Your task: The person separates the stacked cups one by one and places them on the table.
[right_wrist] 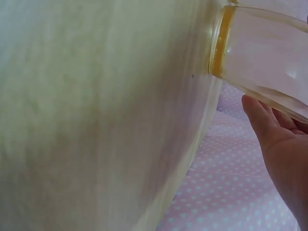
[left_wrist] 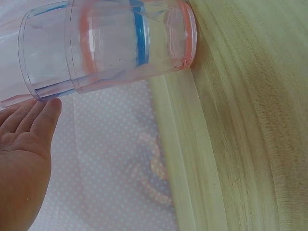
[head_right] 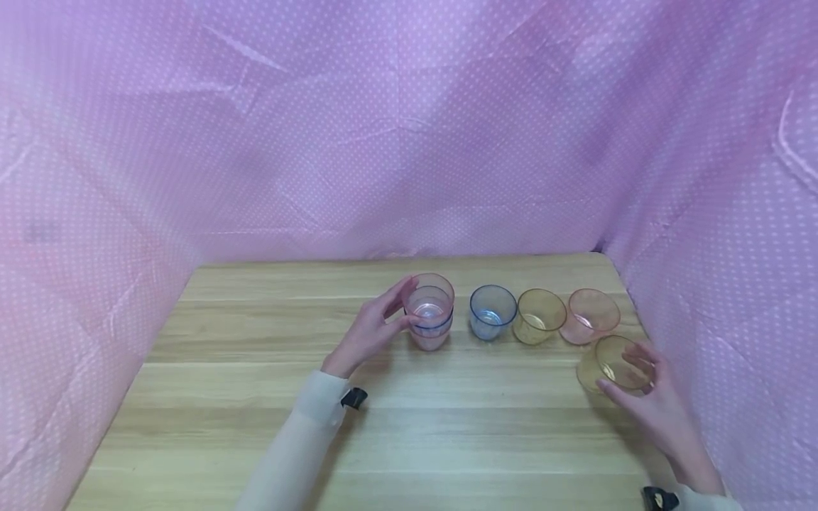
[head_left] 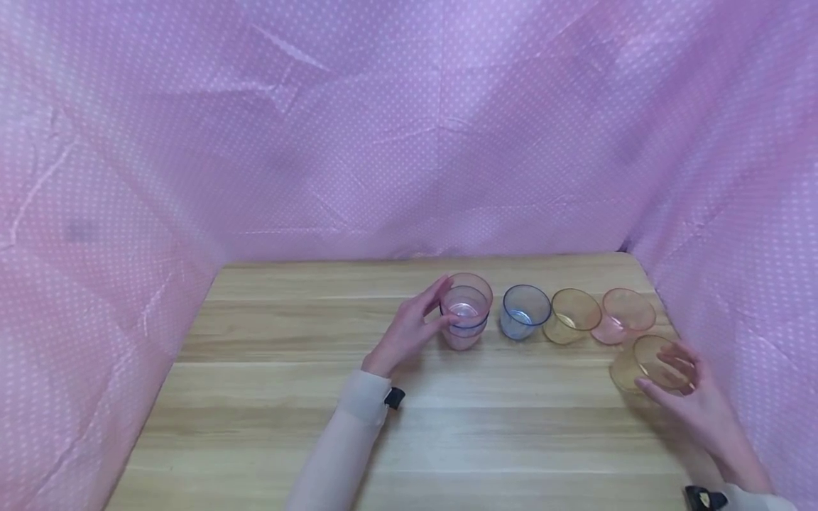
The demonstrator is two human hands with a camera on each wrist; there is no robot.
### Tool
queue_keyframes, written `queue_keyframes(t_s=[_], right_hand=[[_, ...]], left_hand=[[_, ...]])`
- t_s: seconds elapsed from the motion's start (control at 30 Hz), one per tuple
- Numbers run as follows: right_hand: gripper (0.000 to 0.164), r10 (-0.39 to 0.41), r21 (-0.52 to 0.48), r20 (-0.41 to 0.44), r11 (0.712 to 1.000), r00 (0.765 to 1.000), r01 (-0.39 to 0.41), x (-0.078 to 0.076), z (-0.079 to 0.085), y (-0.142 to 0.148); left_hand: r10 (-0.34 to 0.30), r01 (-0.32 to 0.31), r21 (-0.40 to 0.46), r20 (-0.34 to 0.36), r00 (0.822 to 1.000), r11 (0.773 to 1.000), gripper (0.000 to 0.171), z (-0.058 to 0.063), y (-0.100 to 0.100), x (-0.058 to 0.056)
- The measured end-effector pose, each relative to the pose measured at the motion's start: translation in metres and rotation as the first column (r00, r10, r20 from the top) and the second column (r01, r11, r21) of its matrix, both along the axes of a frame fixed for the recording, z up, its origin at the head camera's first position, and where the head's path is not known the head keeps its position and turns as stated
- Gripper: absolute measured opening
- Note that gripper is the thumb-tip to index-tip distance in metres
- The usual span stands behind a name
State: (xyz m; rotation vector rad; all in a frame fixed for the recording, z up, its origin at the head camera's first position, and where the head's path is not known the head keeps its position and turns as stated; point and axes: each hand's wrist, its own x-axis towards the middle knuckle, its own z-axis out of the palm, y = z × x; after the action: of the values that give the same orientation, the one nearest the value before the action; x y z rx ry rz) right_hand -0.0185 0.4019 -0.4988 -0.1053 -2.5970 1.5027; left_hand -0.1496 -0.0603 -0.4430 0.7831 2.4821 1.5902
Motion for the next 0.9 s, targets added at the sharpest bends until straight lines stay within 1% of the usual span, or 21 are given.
queue_keyframes(t_s=[0.2, 0.5, 0.73, 0.8, 0.9], right_hand=[[0.082, 0.006, 0.029, -0.003, 1.0, 1.0, -0.006, -0.006, -0.001, -0.002], [0.092, -0.005, 0.056, 0.016, 0.998, 1.0, 0.004, -0.003, -0.004, -0.004], [0.111, 0.019, 0.079, 0.022, 0.997, 1.0, -0.02, 0.0, -0.004, -0.006], [0.112, 0.012, 0.072, 0.036, 0.997, 0.999, -0.015, 0.002, -0.002, -0.007], [0.107, -0.012, 0.059, 0.056, 0.998, 0.998, 0.009, 0.006, 0.002, -0.007]], left_hand=[[0.005, -0.005, 0.007, -0.013, 1.0, 1.0, 0.074, 0.0, 0.0, -0.001], [0.003, -0.003, 0.02, 0.0, 1.0, 1.0, 0.074, 0.0, 0.001, 0.0], [-0.001, 0.001, 0.043, -0.013, 1.0, 0.999, 0.075, -0.003, 0.001, 0.0], [-0.003, 0.004, 0.045, -0.016, 1.0, 0.999, 0.075, -0.003, 0.001, 0.0], [-0.005, 0.006, 0.043, -0.021, 1.0, 0.999, 0.074, -0.003, 0.001, 0.0]])
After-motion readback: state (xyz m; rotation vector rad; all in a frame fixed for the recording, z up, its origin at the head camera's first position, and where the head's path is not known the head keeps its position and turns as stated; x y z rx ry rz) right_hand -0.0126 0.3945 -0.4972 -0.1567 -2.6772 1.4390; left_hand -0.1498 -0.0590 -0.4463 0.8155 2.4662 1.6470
